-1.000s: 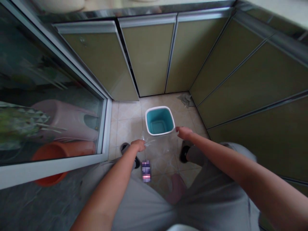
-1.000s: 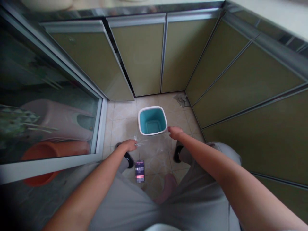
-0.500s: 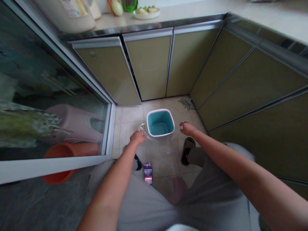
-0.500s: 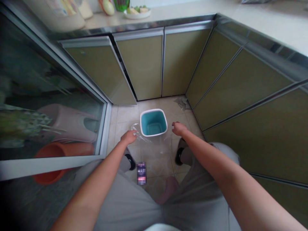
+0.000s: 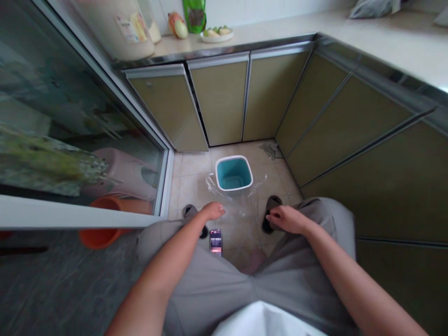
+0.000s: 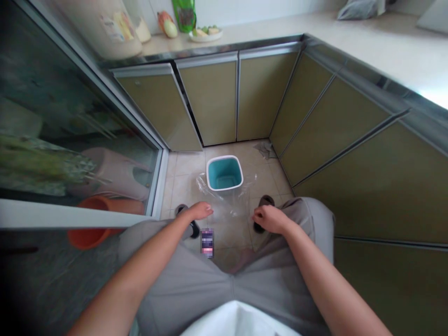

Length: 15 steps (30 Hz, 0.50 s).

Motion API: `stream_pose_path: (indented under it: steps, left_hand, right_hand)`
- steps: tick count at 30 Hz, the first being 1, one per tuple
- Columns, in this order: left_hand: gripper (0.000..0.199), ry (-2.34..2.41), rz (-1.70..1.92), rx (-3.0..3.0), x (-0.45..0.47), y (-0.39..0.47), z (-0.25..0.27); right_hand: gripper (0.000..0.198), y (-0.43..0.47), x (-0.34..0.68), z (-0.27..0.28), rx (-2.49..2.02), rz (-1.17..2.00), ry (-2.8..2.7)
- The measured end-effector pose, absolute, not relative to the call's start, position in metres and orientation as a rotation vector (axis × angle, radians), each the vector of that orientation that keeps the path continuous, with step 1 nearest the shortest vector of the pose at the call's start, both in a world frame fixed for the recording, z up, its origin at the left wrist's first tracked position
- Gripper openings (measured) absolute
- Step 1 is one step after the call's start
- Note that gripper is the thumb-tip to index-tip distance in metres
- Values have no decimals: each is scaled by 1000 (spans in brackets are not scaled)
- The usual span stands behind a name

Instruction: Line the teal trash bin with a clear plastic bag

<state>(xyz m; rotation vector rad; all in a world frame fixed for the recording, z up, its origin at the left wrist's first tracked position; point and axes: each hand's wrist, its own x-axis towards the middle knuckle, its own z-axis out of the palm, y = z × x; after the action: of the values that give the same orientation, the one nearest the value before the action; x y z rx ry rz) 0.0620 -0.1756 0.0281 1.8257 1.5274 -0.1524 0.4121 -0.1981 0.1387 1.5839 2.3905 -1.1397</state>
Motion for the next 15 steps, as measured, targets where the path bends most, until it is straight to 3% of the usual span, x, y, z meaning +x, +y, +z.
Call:
stream_pose_path:
  steps: [5, 8, 12, 15]
  left_hand:
    - [46, 1533, -179, 1771, 64, -195, 26]
    - [60, 1547, 177, 1630, 64, -172, 65]
    - [71, 1309, 842, 1472, 71, -141, 184]
    - [75, 1017, 1154, 1597, 57, -165, 297]
  right_hand:
    - [42, -203, 405, 121, 1516, -1118, 2364]
    - [58, -182, 406, 129, 1667, -1240, 2447]
    - [68, -148, 405, 198, 1918, -1716, 2482]
    - [70, -143, 414, 291, 1731, -2030, 2842]
